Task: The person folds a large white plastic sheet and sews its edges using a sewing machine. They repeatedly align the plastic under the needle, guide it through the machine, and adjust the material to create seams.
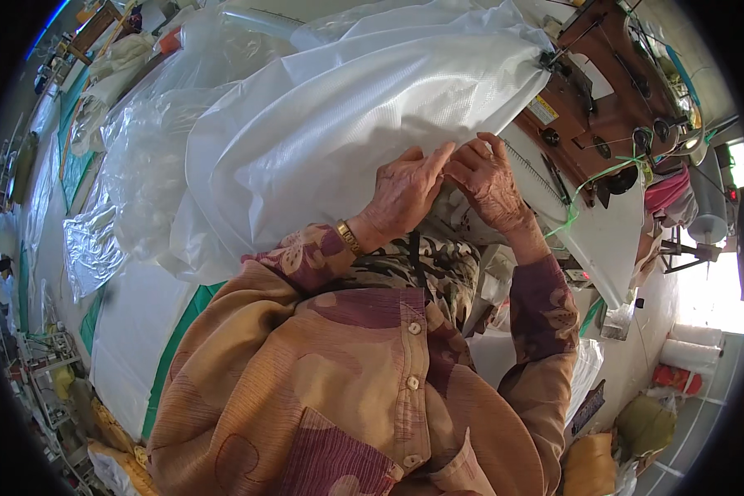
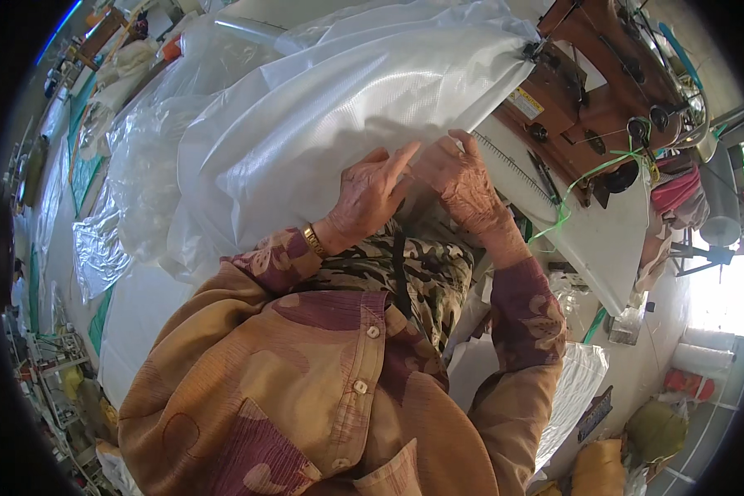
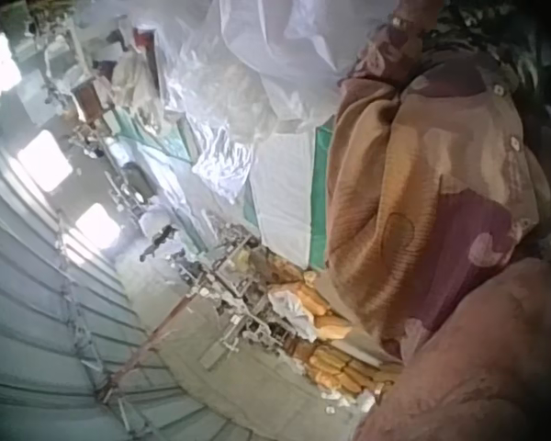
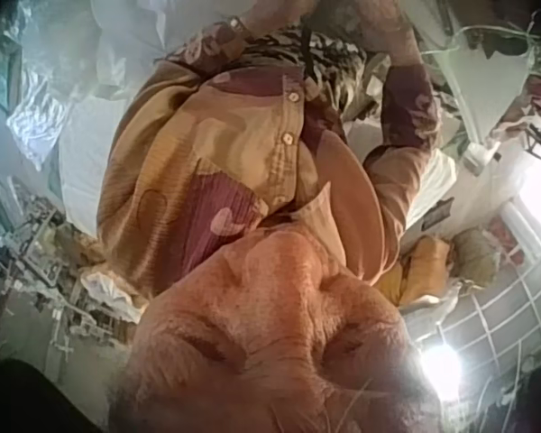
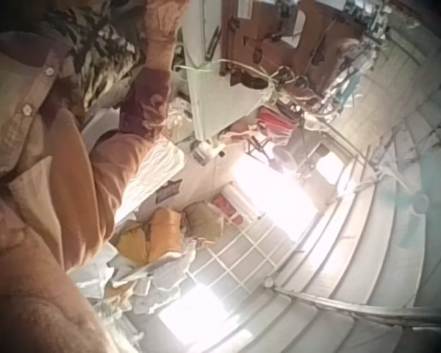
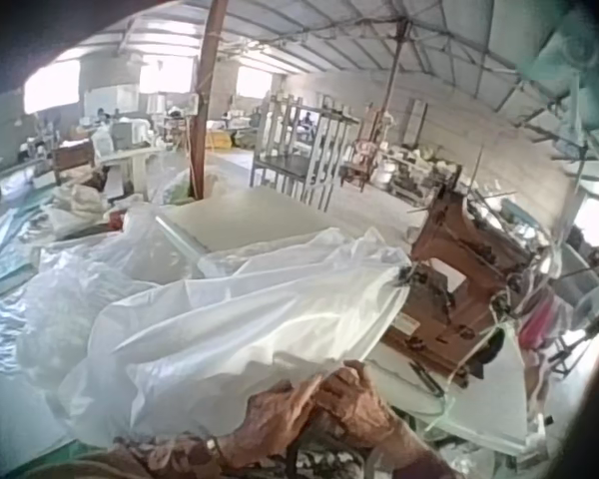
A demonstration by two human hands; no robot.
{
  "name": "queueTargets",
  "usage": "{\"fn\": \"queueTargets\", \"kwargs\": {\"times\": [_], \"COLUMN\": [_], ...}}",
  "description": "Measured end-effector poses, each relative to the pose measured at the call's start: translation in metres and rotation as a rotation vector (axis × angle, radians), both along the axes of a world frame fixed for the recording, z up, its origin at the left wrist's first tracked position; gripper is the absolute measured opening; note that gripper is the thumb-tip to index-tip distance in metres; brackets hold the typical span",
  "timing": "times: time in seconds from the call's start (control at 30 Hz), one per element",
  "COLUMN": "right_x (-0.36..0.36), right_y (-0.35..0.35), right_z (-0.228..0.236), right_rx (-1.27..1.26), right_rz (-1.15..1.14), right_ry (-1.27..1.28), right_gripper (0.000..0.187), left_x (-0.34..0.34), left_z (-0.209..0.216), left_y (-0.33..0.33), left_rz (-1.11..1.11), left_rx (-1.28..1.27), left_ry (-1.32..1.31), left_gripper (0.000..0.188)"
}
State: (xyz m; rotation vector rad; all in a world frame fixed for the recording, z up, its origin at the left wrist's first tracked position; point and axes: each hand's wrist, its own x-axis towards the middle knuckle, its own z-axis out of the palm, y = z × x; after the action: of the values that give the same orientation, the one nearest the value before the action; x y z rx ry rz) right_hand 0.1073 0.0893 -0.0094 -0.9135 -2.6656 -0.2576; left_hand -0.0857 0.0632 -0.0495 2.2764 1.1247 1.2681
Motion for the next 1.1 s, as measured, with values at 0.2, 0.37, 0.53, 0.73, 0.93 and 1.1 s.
{"fn": "queueTargets", "kwargs": {"times": [0.2, 0.37, 0.53, 0.73, 0.93, 1.1], "right_x": [0.0, 0.009, 0.003, 0.008, 0.024, 0.04], "right_y": [0.008, 0.022, 0.02, 0.032, 0.054, 0.073], "right_z": [0.008, 0.029, 0.036, 0.049, 0.054, 0.059], "right_rx": [-0.045, -0.119, -0.1, -0.121, -0.13, -0.027], "right_rz": [-0.011, -0.052, -0.057, -0.052, -0.088, -0.126], "right_ry": [0.083, 0.196, 0.21, 0.213, 0.149, 0.041], "right_gripper": [0.019, 0.017, 0.014, 0.016, 0.028, 0.034], "left_x": [-0.004, -0.008, -0.005, -0.001, -0.005, -0.009], "left_z": [0.006, 0.011, 0.029, 0.021, 0.021, 0.021], "left_y": [0.0, -0.001, -0.005, 0.009, 0.019, 0.027], "left_rz": [-0.088, -0.12, -0.115, -0.02, -0.08, -0.156], "left_rx": [-0.068, -0.046, -0.024, 0.123, 0.055, 0.029], "left_ry": [-0.136, -0.149, -0.173, -0.112, -0.051, -0.063], "left_gripper": [0.046, 0.04, 0.043, 0.042, 0.037, 0.033]}}
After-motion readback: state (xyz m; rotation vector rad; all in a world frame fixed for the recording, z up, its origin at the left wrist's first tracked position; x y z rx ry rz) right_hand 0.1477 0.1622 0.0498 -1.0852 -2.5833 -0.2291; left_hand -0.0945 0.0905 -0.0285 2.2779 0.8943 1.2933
